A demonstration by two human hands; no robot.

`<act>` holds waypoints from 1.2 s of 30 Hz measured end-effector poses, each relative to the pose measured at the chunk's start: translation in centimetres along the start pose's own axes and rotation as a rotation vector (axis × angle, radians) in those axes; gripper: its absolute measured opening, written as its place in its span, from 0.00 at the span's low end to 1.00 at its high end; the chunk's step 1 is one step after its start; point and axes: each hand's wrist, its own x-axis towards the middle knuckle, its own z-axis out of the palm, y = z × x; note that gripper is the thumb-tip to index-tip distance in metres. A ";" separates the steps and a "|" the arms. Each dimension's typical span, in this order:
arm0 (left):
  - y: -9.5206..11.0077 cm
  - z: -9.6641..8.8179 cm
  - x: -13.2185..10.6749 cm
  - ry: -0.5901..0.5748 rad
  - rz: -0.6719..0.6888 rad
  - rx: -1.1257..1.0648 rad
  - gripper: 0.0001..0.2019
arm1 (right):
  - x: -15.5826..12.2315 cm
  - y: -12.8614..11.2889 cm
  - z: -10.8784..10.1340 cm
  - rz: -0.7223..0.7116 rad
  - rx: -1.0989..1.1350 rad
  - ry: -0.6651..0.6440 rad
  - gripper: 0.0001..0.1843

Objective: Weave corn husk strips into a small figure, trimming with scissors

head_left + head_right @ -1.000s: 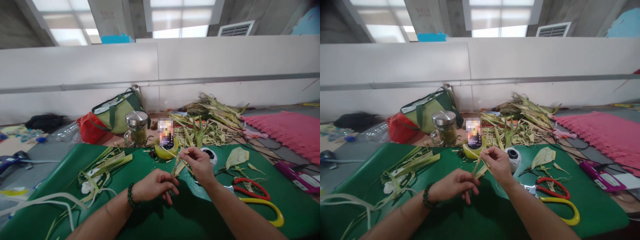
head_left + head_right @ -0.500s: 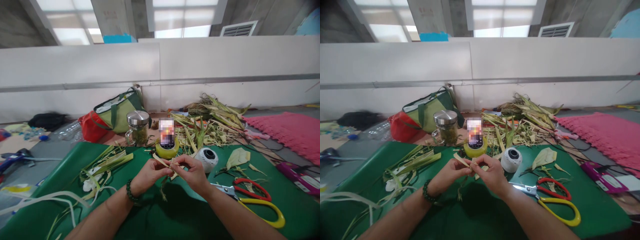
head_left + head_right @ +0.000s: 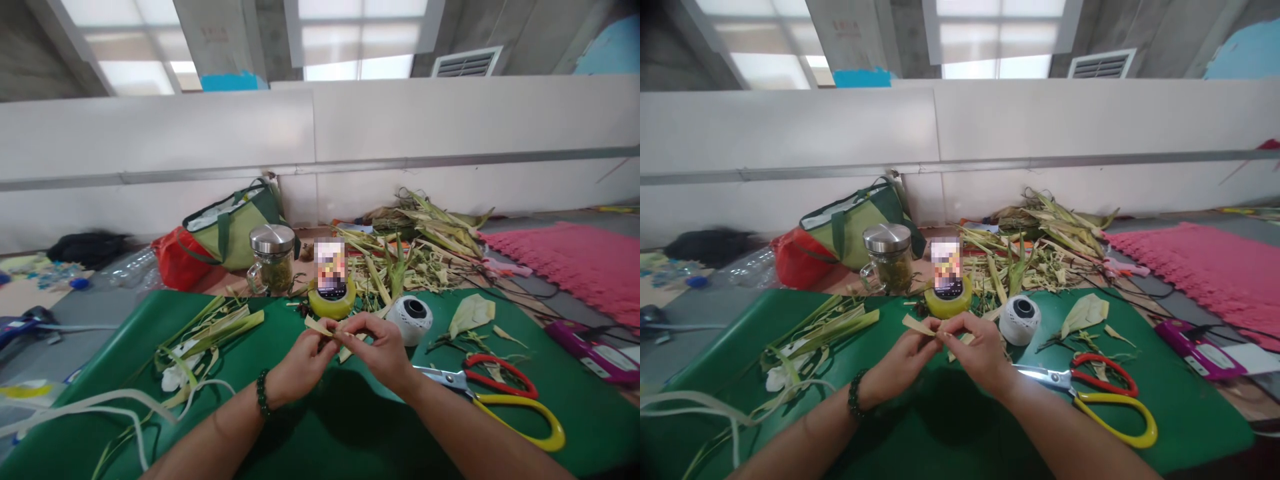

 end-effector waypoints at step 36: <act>0.3 0.4 -0.3 0.023 -0.270 -0.539 0.22 | 1.1 -0.7 -1.7 0.239 0.241 -0.261 0.21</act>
